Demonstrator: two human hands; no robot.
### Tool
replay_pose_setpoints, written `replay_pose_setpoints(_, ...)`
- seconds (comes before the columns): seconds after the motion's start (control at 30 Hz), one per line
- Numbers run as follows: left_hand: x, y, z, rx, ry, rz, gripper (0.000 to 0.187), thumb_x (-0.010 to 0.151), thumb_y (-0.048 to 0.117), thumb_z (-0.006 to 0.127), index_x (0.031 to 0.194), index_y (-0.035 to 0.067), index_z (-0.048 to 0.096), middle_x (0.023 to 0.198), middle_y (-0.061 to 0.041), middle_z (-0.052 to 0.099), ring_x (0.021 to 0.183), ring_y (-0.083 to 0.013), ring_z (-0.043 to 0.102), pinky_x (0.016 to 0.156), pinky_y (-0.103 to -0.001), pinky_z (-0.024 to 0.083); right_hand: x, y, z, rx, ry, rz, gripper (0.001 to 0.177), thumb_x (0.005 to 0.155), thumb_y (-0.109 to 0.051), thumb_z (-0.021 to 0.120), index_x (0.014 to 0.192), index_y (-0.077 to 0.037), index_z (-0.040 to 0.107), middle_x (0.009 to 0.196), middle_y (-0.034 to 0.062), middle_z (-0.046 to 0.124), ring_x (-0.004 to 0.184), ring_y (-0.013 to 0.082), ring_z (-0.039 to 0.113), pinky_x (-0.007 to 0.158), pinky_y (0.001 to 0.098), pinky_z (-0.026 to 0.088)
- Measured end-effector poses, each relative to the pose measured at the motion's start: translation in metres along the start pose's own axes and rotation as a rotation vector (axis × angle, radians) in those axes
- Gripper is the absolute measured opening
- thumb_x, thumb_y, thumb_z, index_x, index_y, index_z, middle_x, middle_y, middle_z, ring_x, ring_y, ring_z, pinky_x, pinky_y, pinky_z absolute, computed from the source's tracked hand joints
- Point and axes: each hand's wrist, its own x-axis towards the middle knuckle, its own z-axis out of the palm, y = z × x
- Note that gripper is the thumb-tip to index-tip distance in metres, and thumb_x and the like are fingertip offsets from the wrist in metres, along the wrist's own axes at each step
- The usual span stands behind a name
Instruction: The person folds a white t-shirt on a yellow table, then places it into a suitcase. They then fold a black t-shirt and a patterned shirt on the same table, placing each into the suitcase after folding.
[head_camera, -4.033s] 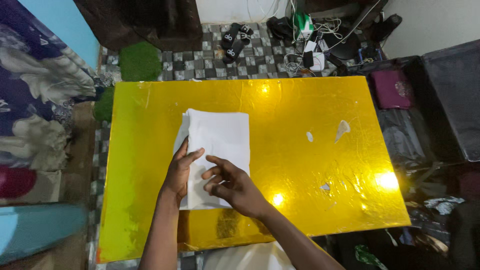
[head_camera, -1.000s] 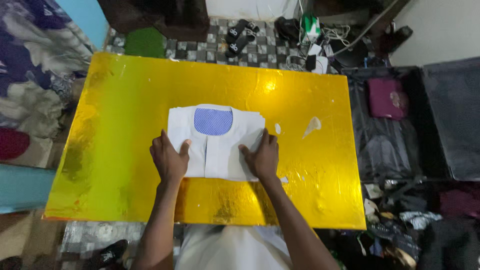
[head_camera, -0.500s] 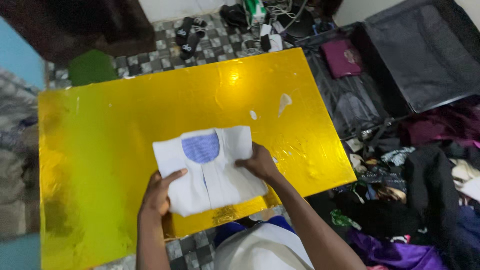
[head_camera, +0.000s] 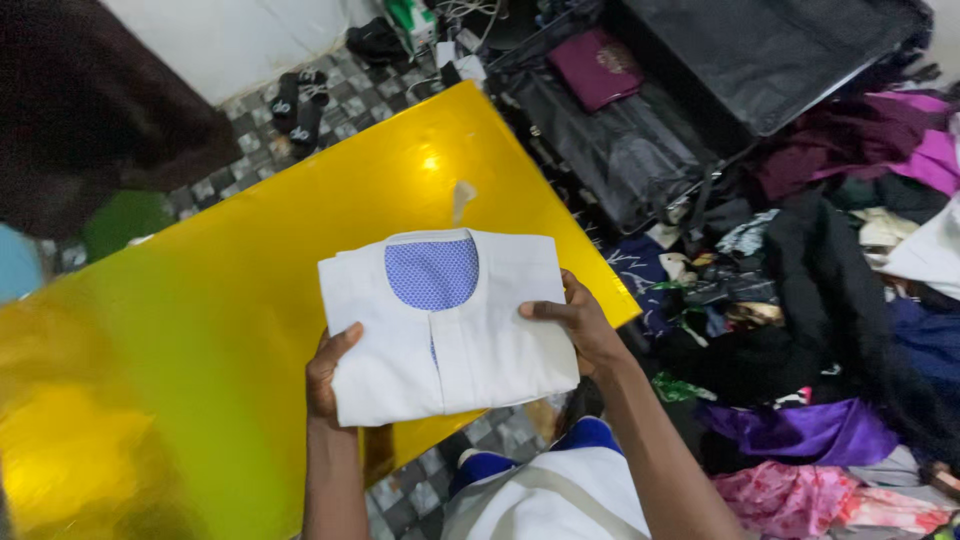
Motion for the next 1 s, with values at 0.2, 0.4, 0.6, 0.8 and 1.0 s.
replay_pose_setpoints(0.2, 0.06, -0.086, 0.096, -0.128, -0.093, -0.084, 0.054, 0.097, 0.016, 0.063, 0.147, 0.002, 0.05, 0.137, -0.014, 0.063, 0.123, -0.0269, 0.062, 0.104, -0.044, 0.049, -0.005, -0.047, -0.125, 0.194, -0.023, -0.005, 0.061, 0.077, -0.011, 0.076, 0.131, 0.012, 0.058, 0.113, 0.0202, 0.074, 0.096, 0.0293, 0.075, 0.088, 0.0435, 0.061)
replay_pose_setpoints(0.4, 0.142, -0.192, 0.189, -0.245, -0.119, -0.386, 0.042, 0.097, 0.017, 0.064, 0.135, -0.002, 0.06, 0.124, -0.018, 0.072, 0.113, -0.0321, 0.068, 0.103, -0.048, 0.051, 0.01, -0.096, -0.264, 0.449, -0.056, 0.055, 0.056, 0.082, -0.017, 0.072, 0.128, 0.011, 0.057, 0.11, 0.021, 0.071, 0.092, 0.0327, 0.073, 0.085, 0.0469, 0.061)
replay_pose_setpoints(0.6, 0.184, -0.278, 0.252, -0.469, -0.12, -0.199, 0.081, 0.094, 0.064, 0.055, 0.144, 0.0, 0.055, 0.143, -0.016, 0.063, 0.129, -0.0354, 0.061, 0.111, -0.05, 0.046, 0.024, -0.116, -0.323, 0.686, -0.061, -0.147, 0.059, 0.08, -0.016, 0.069, 0.132, 0.01, 0.057, 0.112, 0.0237, 0.071, 0.096, 0.0343, 0.073, 0.085, 0.0458, 0.06)
replay_pose_setpoints(0.8, 0.221, -0.328, 0.266, -0.412, -0.074, -0.399, 0.11, 0.086, 0.085, 0.049, 0.148, -0.006, 0.05, 0.15, -0.019, 0.057, 0.135, -0.0344, 0.055, 0.115, -0.05, 0.041, 0.048, -0.122, -0.373, 0.733, 0.133, -0.087, 0.06, 0.08, -0.014, 0.068, 0.134, 0.009, 0.053, 0.117, 0.0213, 0.069, 0.101, 0.0345, 0.072, 0.092, 0.0477, 0.058)
replay_pose_setpoints(1.0, 0.301, -0.362, 0.277, -0.376, 0.08, -0.248, 0.115, 0.079, 0.088, 0.049, 0.149, -0.003, 0.049, 0.155, -0.014, 0.053, 0.14, -0.0313, 0.051, 0.117, -0.047, 0.041, 0.105, -0.152, -0.379, 0.727, 0.243, -0.085, 0.052, 0.086, -0.014, 0.064, 0.133, 0.008, 0.055, 0.121, 0.0215, 0.07, 0.109, 0.0352, 0.071, 0.096, 0.0489, 0.056)
